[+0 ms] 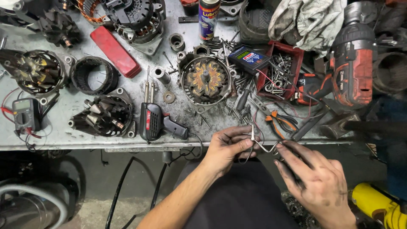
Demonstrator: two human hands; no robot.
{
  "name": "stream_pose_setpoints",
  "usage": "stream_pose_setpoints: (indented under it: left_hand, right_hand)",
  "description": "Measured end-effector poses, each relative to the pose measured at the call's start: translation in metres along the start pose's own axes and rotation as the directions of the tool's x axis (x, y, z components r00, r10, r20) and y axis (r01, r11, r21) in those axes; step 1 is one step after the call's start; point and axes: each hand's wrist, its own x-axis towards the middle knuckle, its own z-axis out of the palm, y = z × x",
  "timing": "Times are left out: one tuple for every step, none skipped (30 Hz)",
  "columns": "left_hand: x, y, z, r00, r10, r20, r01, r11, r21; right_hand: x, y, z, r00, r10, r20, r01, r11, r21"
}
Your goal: The person works on a small electrical component, using a screwdriver to adjust a wire and pliers to bend and shape it. They also handle a metal spring, manipulating it with their hands and tools on a cluttered workbench.
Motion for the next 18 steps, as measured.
stream_pose_setpoints:
  left_hand:
    - [-0.0001, 0.001, 0.001, 1.0, 0.001, 0.001, -0.001, 1.0, 0.0]
    - [-0.0001, 0.002, 0.0022, 1.0, 0.001, -0.005, -0.001, 1.0, 0.004]
    - [-0.0002, 0.0031, 0.0033, 1.0, 0.001, -0.011, -0.001, 1.0, 0.007]
    - [-0.0003, 0.0037, 0.0036, 1.0, 0.002, -0.011, -0.002, 1.0, 0.008]
    - [-0.0002, 0.0043, 0.004, 1.0, 0.002, -0.018, -0.001, 1.0, 0.031]
    - [-0.0002, 0.0048, 0.0044, 1.0, 0.001, -0.024, 0.0, 0.999, 0.054]
    - [-0.0002, 0.0046, 0.0046, 1.0, 0.001, -0.023, 0.0, 0.999, 0.055]
    - [-0.0002, 0.0044, 0.0049, 0.999, 0.009, -0.041, -0.006, 0.996, 0.087]
    - [0.0002, 0.0042, 0.0053, 0.998, 0.017, -0.057, -0.01, 0.993, 0.12]
    - [0.0007, 0.0045, 0.0058, 0.998, 0.017, -0.055, -0.01, 0.993, 0.12]
    - [0.0007, 0.0046, 0.0062, 0.998, 0.02, -0.064, -0.013, 0.994, 0.107]
    - [0.0007, 0.0048, 0.0064, 0.997, 0.023, -0.072, -0.016, 0.995, 0.094]
    - [0.0005, 0.0054, 0.0068, 0.997, 0.025, -0.072, -0.018, 0.995, 0.094]
    - [0.0002, 0.006, 0.0071, 0.997, 0.029, -0.066, -0.023, 0.996, 0.09]
    - [-0.0001, 0.0064, 0.0075, 0.998, 0.033, -0.059, -0.028, 0.996, 0.085]
    - [-0.0004, 0.0076, 0.0081, 0.998, 0.036, -0.059, -0.031, 0.996, 0.084]
    - [-0.0007, 0.0087, 0.0089, 0.998, 0.035, -0.056, -0.03, 0.996, 0.089]
    - [-0.0011, 0.0097, 0.0096, 0.998, 0.035, -0.053, -0.03, 0.995, 0.093]
  right_hand:
    - [0.0008, 0.0001, 0.0, 1.0, -0.001, -0.001, 0.001, 1.0, -0.001]
    - [0.0016, 0.0003, -0.0001, 1.0, -0.01, -0.004, 0.01, 1.0, 0.005]
    - [0.0022, 0.0003, -0.0002, 1.0, -0.02, -0.007, 0.02, 1.0, 0.011]
    - [0.001, 0.0024, 0.0021, 1.0, -0.02, -0.008, 0.02, 1.0, 0.011]
    - [-0.0004, 0.0045, 0.0044, 0.998, -0.059, -0.022, 0.057, 0.995, -0.077]
    - [-0.0018, 0.0066, 0.0067, 0.995, -0.098, -0.033, 0.092, 0.982, -0.165]
    - [-0.0027, 0.0072, 0.0078, 0.995, -0.098, -0.033, 0.091, 0.982, -0.166]
    - [-0.0036, 0.0079, 0.0089, 0.994, -0.105, -0.011, 0.1, 0.972, -0.214]
    - [-0.0045, 0.0086, 0.0098, 0.994, -0.109, 0.012, 0.109, 0.959, -0.262]
    - [-0.0041, 0.0085, 0.0094, 0.994, -0.108, 0.011, 0.107, 0.959, -0.263]
    - [-0.0037, 0.0083, 0.0092, 0.992, -0.124, 0.008, 0.121, 0.953, -0.279]
    - [-0.0032, 0.0079, 0.009, 0.99, -0.14, 0.005, 0.135, 0.946, -0.295]
    - [-0.0025, 0.0072, 0.0079, 0.99, -0.142, 0.004, 0.137, 0.946, -0.295]
    - [-0.0017, 0.0063, 0.0068, 0.989, -0.151, 0.002, 0.144, 0.942, -0.303]
    - [-0.001, 0.0055, 0.0056, 0.987, -0.16, -0.001, 0.152, 0.938, -0.311]
    - [-0.0003, 0.0046, 0.0046, 0.987, -0.163, -0.001, 0.155, 0.938, -0.311]
    - [0.0001, 0.0038, 0.0034, 0.986, -0.169, 0.006, 0.163, 0.941, -0.296]
    - [0.0005, 0.0029, 0.0023, 0.985, -0.174, 0.013, 0.171, 0.944, -0.281]
